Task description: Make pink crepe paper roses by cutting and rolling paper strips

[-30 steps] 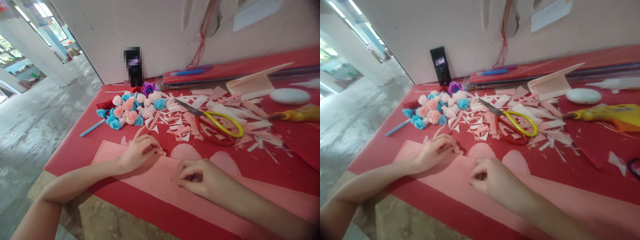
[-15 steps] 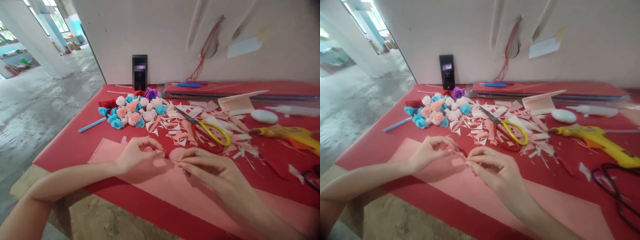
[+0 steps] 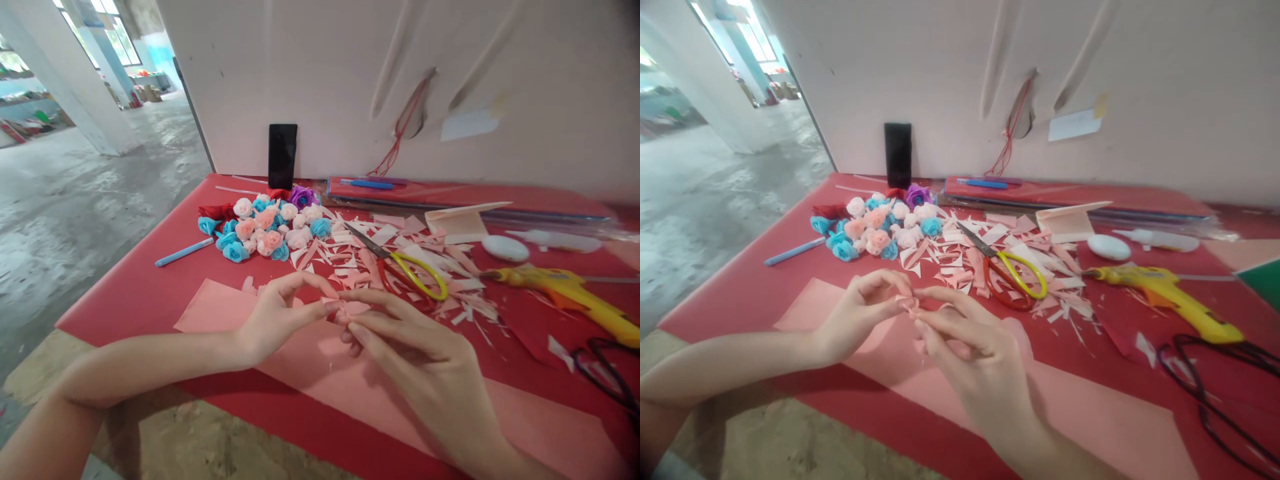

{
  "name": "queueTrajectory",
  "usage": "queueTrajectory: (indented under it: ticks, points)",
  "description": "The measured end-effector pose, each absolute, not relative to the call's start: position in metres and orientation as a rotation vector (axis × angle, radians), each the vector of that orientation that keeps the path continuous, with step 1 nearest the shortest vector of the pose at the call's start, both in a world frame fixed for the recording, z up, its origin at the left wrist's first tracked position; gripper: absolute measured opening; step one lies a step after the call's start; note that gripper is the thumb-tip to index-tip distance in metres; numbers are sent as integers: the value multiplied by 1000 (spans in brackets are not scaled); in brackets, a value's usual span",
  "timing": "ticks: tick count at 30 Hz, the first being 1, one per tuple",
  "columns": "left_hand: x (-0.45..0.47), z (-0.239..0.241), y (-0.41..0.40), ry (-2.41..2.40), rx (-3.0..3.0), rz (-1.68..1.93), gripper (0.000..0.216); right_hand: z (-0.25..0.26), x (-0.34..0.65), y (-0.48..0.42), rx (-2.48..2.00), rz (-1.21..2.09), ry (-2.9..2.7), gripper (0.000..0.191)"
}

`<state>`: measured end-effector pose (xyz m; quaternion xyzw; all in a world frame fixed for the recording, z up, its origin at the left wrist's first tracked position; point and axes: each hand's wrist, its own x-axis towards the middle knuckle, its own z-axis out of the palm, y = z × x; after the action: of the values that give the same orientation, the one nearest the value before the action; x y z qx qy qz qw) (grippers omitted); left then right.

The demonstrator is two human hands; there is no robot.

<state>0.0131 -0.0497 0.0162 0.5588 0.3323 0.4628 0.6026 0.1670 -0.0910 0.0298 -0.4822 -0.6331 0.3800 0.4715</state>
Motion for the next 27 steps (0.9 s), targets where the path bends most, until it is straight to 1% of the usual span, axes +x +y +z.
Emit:
queueTrajectory:
  ticks: [6,14,20,27]
  points:
    - [18,14,-53,733,1297,1047,16,30,170,-89,-1230,847,-1510,16]
    - [15,11,-51,752,1403,1041,13,34,176,-89,-1254,898,-1502,12]
    - [16,11,-49,778,1413,1003,21,36,178,-87,-1262,879,-1534,11]
    - [13,14,-44,922,1624,904,6,32,180,-82,-1211,789,-1606,11]
